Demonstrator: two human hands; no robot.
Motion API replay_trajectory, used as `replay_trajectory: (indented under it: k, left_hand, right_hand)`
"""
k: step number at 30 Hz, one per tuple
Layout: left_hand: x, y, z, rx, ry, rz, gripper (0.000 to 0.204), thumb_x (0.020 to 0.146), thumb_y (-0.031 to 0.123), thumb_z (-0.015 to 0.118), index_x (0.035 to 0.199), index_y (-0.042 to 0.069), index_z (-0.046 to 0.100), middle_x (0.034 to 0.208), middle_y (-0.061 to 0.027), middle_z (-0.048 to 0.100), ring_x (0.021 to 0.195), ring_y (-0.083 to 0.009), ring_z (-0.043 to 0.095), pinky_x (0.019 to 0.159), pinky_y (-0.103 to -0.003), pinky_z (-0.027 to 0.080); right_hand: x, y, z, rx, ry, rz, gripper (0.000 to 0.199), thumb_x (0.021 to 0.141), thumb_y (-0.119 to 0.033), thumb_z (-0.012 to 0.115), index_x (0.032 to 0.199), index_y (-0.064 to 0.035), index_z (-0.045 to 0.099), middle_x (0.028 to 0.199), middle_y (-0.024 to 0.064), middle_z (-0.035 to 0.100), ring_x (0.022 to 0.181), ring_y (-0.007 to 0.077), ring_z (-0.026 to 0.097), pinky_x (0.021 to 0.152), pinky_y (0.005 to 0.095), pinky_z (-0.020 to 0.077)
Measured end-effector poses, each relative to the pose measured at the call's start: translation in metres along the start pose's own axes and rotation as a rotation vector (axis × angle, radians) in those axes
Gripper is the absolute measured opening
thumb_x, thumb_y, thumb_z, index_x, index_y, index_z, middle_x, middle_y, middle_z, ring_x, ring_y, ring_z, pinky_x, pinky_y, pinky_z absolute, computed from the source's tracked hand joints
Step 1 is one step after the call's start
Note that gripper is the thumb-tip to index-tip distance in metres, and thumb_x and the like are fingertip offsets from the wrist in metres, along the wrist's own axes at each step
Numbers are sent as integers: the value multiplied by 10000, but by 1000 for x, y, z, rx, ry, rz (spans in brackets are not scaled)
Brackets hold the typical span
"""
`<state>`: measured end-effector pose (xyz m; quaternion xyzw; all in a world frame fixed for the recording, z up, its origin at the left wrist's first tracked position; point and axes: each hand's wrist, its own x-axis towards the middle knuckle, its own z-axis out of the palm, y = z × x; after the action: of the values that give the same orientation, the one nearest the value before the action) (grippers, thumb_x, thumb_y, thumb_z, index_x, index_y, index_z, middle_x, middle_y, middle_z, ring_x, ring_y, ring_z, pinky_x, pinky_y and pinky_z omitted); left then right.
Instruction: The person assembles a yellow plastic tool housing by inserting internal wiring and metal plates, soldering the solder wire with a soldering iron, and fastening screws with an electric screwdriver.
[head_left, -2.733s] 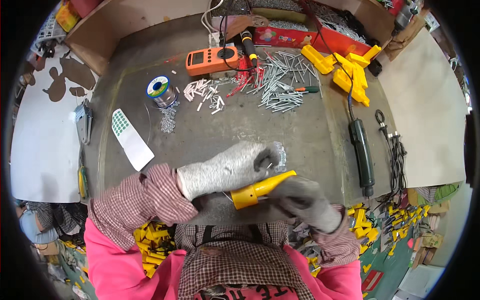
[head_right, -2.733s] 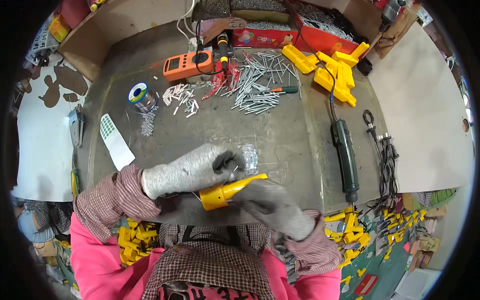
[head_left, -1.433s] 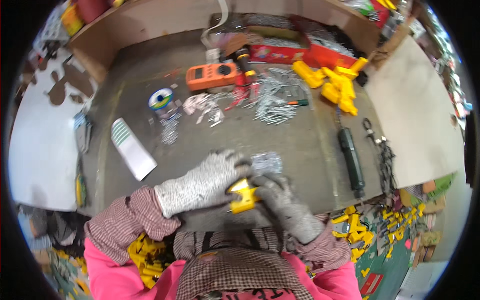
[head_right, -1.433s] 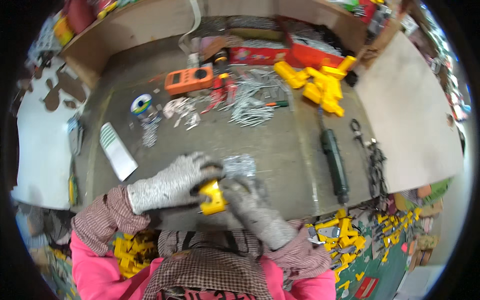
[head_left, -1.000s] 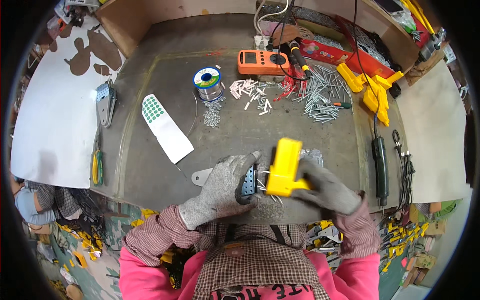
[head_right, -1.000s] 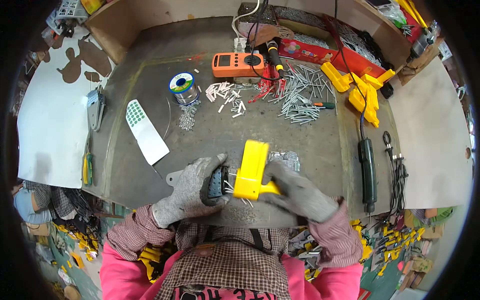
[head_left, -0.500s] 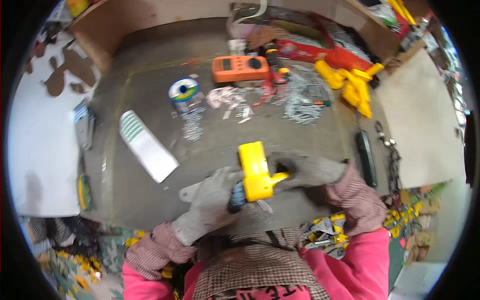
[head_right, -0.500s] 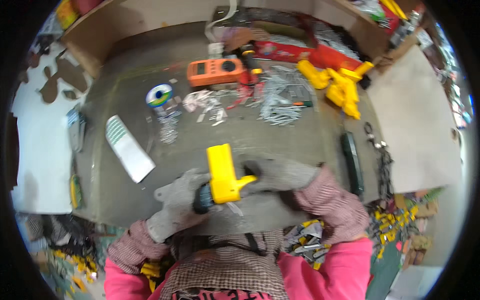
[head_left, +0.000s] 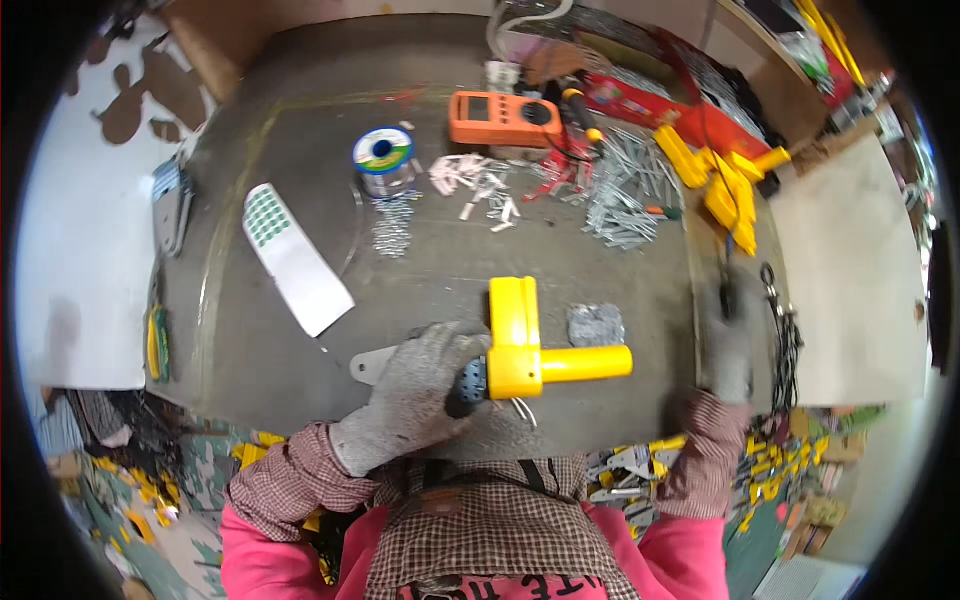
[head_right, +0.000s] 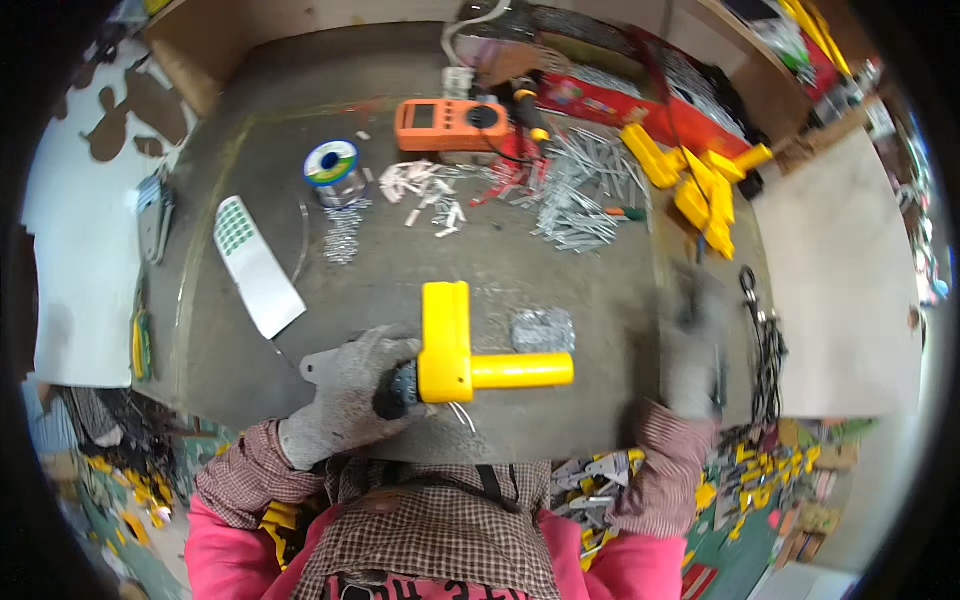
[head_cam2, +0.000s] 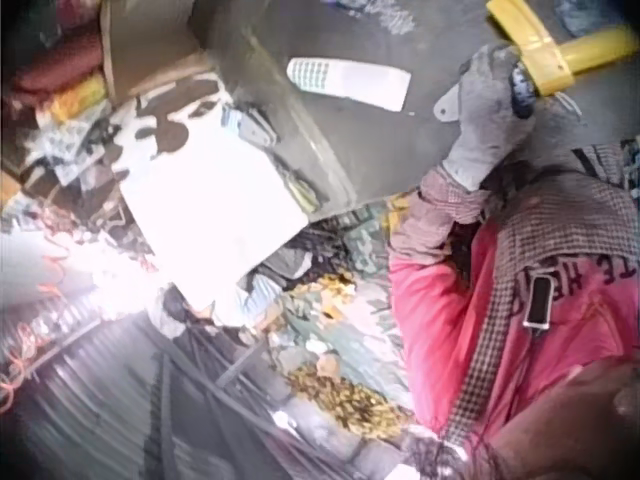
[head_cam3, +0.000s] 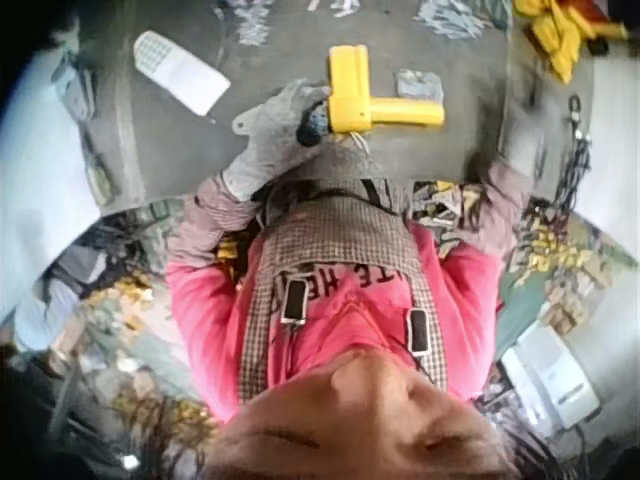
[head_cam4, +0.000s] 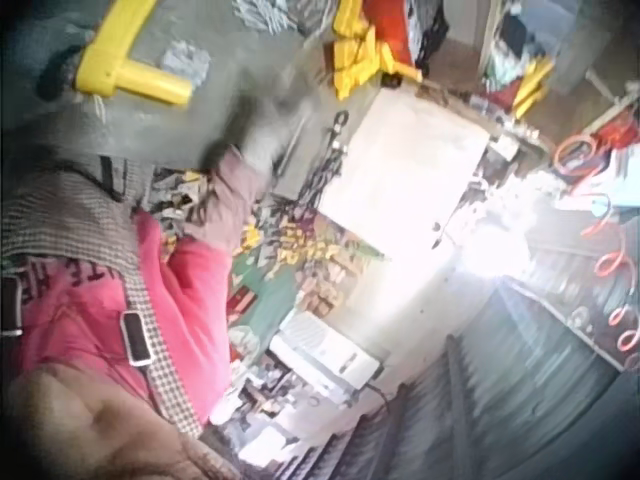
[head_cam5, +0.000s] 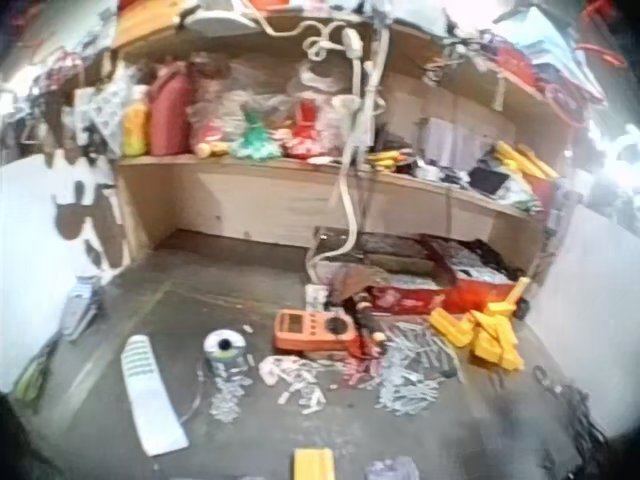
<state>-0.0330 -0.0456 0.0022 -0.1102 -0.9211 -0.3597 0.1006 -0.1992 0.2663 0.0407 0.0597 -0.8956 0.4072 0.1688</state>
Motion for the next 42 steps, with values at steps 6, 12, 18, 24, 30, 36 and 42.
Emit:
replay_trajectory:
  k: [6, 12, 18, 24, 30, 36, 42]
  left_hand:
    - [7, 15, 7, -40, -7, -52, 639, 722, 322, 811, 1230, 40, 544, 1230, -209, 559, 1157, -410, 534, 981, -498, 425]
    - [9, 16, 14, -47, 8, -53, 636, 700, 288, 828, 1217, 36, 557, 1196, -202, 571, 1103, -399, 557, 958, -502, 435]
    - [12, 19, 12, -13, 11, -84, 670, 642, 247, 873, 1208, 44, 577, 1185, -191, 594, 1086, -391, 574, 935, -477, 450]
    - [14, 16, 11, -37, -99, -148, 689, 691, 282, 835, 1261, 53, 523, 1279, -197, 523, 1192, -417, 499, 1024, -506, 393]
    - [10, 14, 12, 0, -110, -191, 673, 691, 301, 833, 1240, 44, 542, 1274, -197, 529, 1189, -411, 503, 1019, -501, 400]
    - [11, 13, 14, -12, 15, -42, 732, 649, 260, 880, 1249, 42, 522, 1231, -223, 550, 1128, -420, 548, 962, -492, 444]
    - [18, 2, -4, -146, 19, -139, 665, 696, 260, 852, 1230, 35, 526, 1171, -196, 560, 1109, -398, 568, 922, -473, 475]
  right_hand:
    - [-11, 134, -112, -529, -182, 104, 572, 892, -295, 696, 1351, -13, 507, 1223, 213, 616, 1059, 321, 618, 881, 386, 487]
    - [8, 61, -103, 1226, -29, 358, 585, 926, -302, 629, 1418, -74, 409, 1272, 148, 561, 964, 237, 598, 844, 368, 519]
    - [-16, -4, 23, 2009, -59, 237, 414, 895, -253, 670, 1230, -65, 515, 1022, 71, 572, 878, 165, 571, 924, 444, 435]
    - [-29, -10, 40, 2074, 51, 301, 265, 941, -272, 627, 1099, -79, 536, 833, 35, 543, 734, 130, 530, 803, 378, 436]
    - [-35, -23, 50, 2061, 22, 310, 254, 949, -267, 615, 1105, -82, 540, 826, 43, 549, 716, 130, 527, 801, 376, 437]
    - [-35, -31, 50, 2134, 29, 336, 327, 942, -259, 635, 1198, -95, 512, 931, 61, 567, 762, 144, 556, 851, 381, 469]
    - [-36, -24, 58, 2009, 55, 381, 389, 943, -279, 633, 1261, -109, 486, 1064, 87, 563, 788, 133, 551, 848, 367, 479]
